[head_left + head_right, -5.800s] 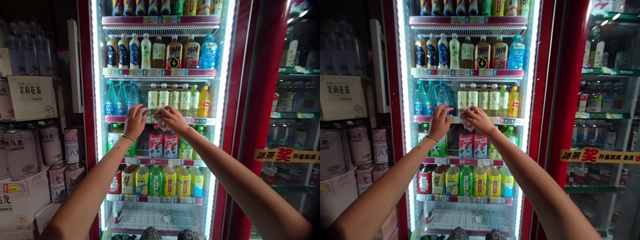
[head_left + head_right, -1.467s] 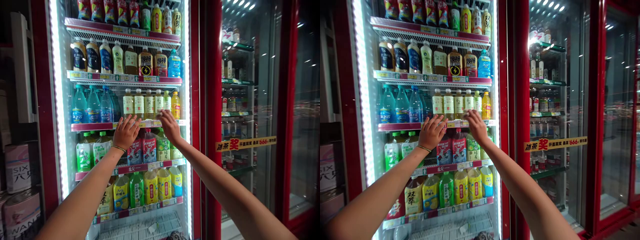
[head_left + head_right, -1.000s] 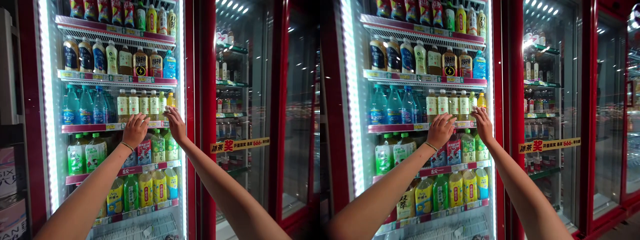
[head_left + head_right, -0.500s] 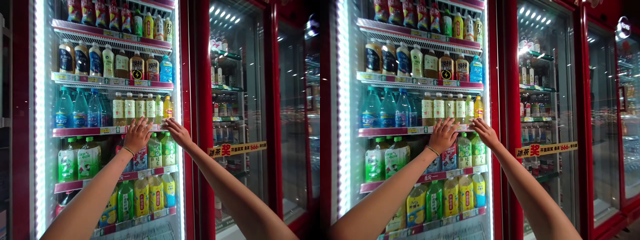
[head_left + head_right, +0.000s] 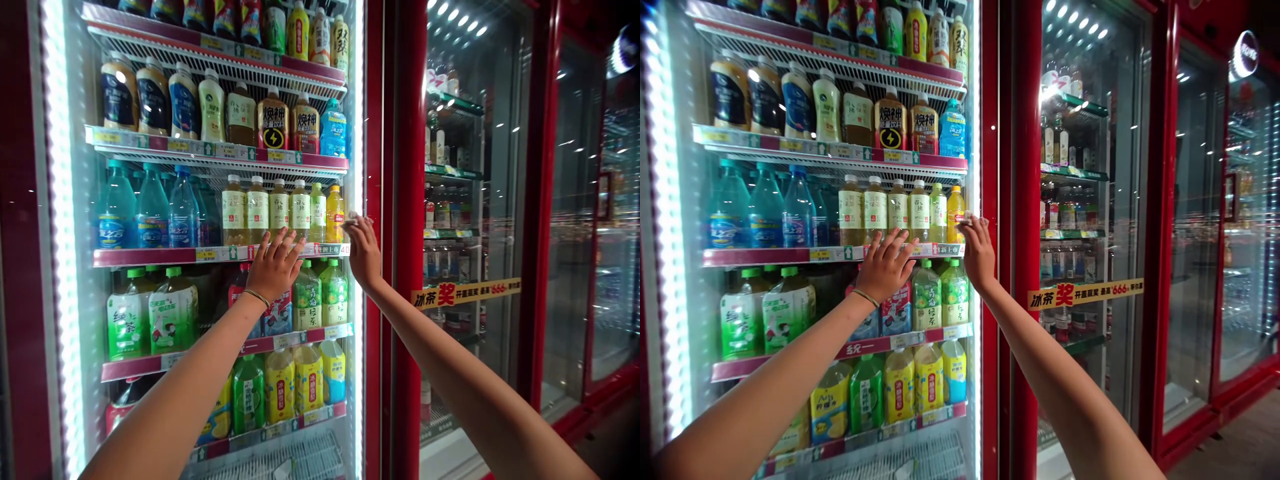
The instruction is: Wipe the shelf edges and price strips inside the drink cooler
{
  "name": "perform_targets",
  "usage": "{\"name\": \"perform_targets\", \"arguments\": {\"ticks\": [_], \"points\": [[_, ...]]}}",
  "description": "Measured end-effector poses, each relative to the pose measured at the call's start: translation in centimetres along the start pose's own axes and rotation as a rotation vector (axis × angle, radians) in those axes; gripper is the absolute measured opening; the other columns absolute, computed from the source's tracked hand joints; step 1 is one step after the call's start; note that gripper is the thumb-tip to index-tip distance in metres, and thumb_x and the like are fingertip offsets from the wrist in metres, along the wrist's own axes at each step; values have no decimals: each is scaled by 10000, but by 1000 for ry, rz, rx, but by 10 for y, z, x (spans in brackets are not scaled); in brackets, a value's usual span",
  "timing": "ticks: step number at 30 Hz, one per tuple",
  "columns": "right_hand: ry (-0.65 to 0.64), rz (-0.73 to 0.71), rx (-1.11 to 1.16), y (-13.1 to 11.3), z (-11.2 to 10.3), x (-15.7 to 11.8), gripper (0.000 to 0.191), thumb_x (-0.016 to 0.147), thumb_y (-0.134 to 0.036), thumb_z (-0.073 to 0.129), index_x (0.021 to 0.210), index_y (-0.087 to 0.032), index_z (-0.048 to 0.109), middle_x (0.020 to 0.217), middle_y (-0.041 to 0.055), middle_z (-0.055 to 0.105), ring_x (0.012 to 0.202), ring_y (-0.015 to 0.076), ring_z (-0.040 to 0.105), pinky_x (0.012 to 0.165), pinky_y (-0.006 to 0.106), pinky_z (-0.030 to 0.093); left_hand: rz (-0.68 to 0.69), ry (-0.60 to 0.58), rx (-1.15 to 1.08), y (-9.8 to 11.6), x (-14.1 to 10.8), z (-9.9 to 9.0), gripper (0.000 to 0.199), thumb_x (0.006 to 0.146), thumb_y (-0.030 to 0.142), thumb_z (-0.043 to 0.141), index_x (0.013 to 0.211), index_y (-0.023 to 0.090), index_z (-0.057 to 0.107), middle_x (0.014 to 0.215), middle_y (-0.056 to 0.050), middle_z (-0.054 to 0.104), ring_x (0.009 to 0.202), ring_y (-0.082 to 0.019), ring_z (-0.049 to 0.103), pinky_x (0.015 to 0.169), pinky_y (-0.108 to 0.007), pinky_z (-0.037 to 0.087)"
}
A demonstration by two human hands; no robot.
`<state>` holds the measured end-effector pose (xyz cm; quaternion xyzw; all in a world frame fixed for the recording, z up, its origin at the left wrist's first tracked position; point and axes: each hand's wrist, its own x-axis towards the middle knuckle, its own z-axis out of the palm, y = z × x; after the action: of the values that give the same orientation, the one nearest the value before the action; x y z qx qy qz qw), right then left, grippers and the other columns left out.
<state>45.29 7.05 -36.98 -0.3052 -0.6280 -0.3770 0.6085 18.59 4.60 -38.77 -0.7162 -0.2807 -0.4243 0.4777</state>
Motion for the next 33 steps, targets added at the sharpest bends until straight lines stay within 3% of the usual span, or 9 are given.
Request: {"name": "perform_targets", "arguments": {"ticks": [4,8,12,15,18,22,24,28,33], "points": [[-200,-216,67,-7,5,17,407,1056,-166,415,1332,-346,653,1591,-62,523,1553,257,384,1237,503,487,7,8,21,0,0,0,507,1033,313,497,1536,253,490,1554,-121,544,1535,-314,398,1307,-586,251],[64,-6,59,1,9,26,390,1062,-195,399,1316,-329,663,1546,-21,571,1515,273,446,1277,589,397,8,14,23,0,0,1,500,1034,316,495,1529,248,495,1544,-119,554,1529,-309,410,1305,-577,266],[135,95,32,-8,12,-12,391,1075,-215,368,1324,-314,653,1533,19,584,1524,271,433,1286,609,369,6,4,13,0,0,1,504,1032,314,490,1532,245,492,1556,-124,542,1539,-313,392,1306,-585,257],[-35,-32,45,-21,11,-41,403,1060,-173,395,1340,-322,644,1571,11,551,1561,261,365,1258,558,440,3,9,6,0,0,1,494,1036,315,482,1524,238,503,1559,-128,540,1539,-317,392,1306,-585,251],[-192,-136,57,-20,6,-49,427,1043,-150,418,1336,-355,651,1567,-23,555,1549,247,390,1245,522,467,-6,9,-32,-1,0,1,497,1031,313,491,1525,256,505,1555,-121,544,1539,-315,393,1311,-585,238],[37,69,19,-12,3,-56,439,1048,-173,389,1377,-351,619,1598,-5,515,1552,281,385,1261,615,405,-7,7,-41,-1,-1,2,508,1028,315,493,1534,268,491,1555,-114,543,1540,-312,391,1314,-592,227],[26,85,12,-12,3,-63,441,1049,-177,390,1392,-355,602,1598,2,514,1560,278,370,1266,611,397,-3,4,-31,-1,-1,3,504,1029,315,490,1531,261,495,1557,-118,541,1541,-314,389,1315,-594,225],[-149,-51,26,-14,5,-67,419,1045,-186,411,1361,-369,618,1577,-20,540,1556,256,378,1285,542,399,-13,-6,-36,-1,0,4,495,1030,310,483,1520,245,505,1561,-125,533,1546,-321,378,1316,-604,221],[57,114,-54,-14,9,-74,447,1049,-217,390,1460,-348,511,1608,30,489,1576,303,333,1281,638,358,-13,-13,-46,-1,0,4,483,1029,305,477,1506,241,518,1554,-125,541,1548,-318,376,1320,-609,210]]}}
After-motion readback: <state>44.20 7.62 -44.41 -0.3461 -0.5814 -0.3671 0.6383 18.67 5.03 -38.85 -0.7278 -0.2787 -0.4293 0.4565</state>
